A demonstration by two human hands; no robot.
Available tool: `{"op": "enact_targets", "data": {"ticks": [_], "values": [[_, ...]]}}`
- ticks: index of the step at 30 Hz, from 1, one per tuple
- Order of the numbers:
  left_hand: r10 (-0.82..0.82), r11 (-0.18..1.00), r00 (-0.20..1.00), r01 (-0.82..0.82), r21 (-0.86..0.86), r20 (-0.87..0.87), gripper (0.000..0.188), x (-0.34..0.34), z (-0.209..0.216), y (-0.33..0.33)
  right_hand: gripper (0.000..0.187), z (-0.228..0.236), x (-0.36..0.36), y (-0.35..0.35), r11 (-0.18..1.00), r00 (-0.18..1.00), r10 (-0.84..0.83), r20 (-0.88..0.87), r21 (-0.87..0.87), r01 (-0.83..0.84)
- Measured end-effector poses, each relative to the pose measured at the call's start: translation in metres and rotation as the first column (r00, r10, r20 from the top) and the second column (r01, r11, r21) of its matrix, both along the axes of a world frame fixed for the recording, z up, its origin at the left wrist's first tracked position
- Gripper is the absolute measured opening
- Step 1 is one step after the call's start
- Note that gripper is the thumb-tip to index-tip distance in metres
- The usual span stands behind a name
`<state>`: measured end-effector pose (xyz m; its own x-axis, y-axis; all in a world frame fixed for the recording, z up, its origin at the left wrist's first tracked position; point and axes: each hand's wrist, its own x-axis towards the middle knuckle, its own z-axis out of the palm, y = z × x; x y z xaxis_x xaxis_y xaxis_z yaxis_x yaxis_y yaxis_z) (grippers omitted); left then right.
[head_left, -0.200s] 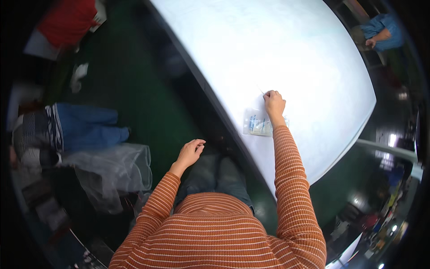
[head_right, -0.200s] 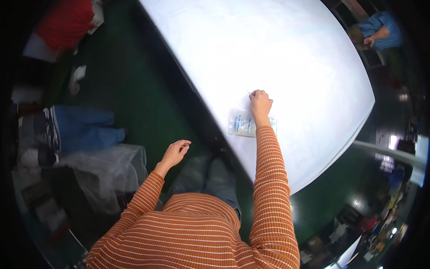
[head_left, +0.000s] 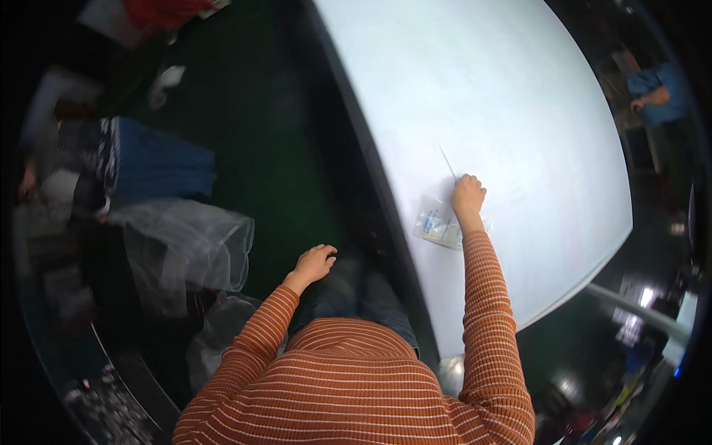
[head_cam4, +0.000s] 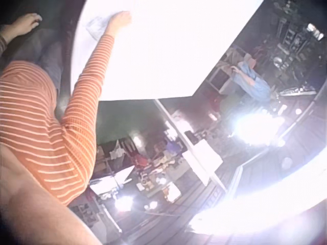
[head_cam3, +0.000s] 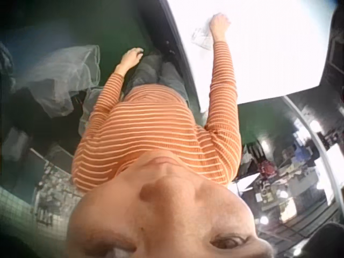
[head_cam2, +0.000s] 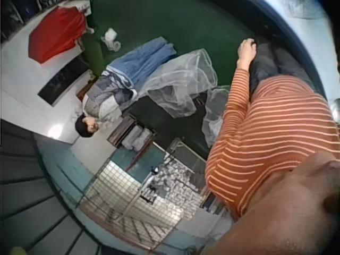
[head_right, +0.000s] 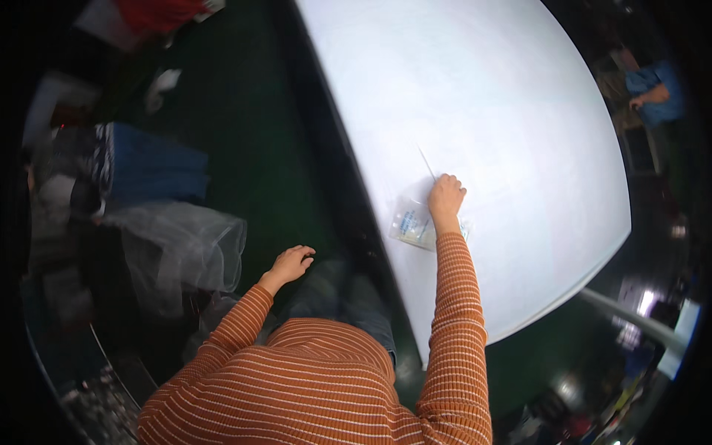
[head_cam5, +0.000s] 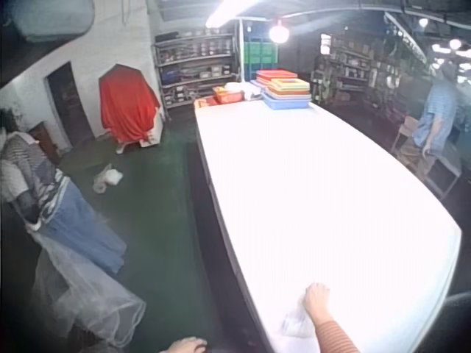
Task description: The person holds and unfolds a large piece of white sheer fabric with two other people. They then pick up a small plastic bag containing zip ties, open it, and remove a few ties before returning to handling the fabric.
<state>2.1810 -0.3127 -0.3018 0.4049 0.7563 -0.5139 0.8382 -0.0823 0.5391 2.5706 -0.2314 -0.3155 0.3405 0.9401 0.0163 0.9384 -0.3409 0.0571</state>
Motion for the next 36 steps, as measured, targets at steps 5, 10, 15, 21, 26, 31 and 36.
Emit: {"op": "enact_targets", "data": {"ticks": [5, 10, 15, 21, 26, 31, 36], "values": [[0.12, 0.993, 0.993, -0.12, -0.024, 0.016, 0.027, -0.001, 0.0, -0.042, 0.016, 0.008, 0.023, 0.0, 0.992, 0.889, -0.117, -0.443, -0.004, 0.129], [0.197, 0.98, 0.969, -0.196, -0.022, 0.147, 0.026, 0.019, 0.013, -0.069, 0.025, 0.007, 0.063, -0.038, 0.987, 0.512, 0.028, -0.859, 0.104, 0.121], [0.205, 0.979, 0.967, -0.203, -0.031, 0.153, 0.026, 0.041, 0.026, -0.082, 0.037, 0.024, 0.046, -0.066, 0.989, 0.746, 0.007, -0.666, -0.107, -0.105], [0.279, 0.957, 0.913, -0.238, -0.165, 0.297, 0.03, 0.075, 0.025, -0.075, 0.038, 0.044, 0.037, -0.073, 0.885, 0.876, 0.212, -0.434, -0.295, -0.36], [0.608, 0.785, 0.41, -0.183, -0.592, 0.68, 0.059, 0.143, 0.023, -0.078, 0.033, 0.106, -0.028, -0.079, 0.89, 0.793, 0.259, -0.551, -0.182, -0.418], [0.716, 0.604, -0.299, -0.186, -0.775, 0.63, 0.033, 0.144, 0.065, -0.095, 0.033, 0.151, -0.139, -0.126, 0.858, 0.546, 0.419, -0.725, 0.12, -0.5], [0.519, 0.713, -0.41, -0.276, -0.645, 0.75, 0.048, 0.04, 0.11, -0.143, 0.028, 0.211, -0.215, -0.128, 0.785, 0.154, 0.412, -0.898, 0.264, -0.561]]}}
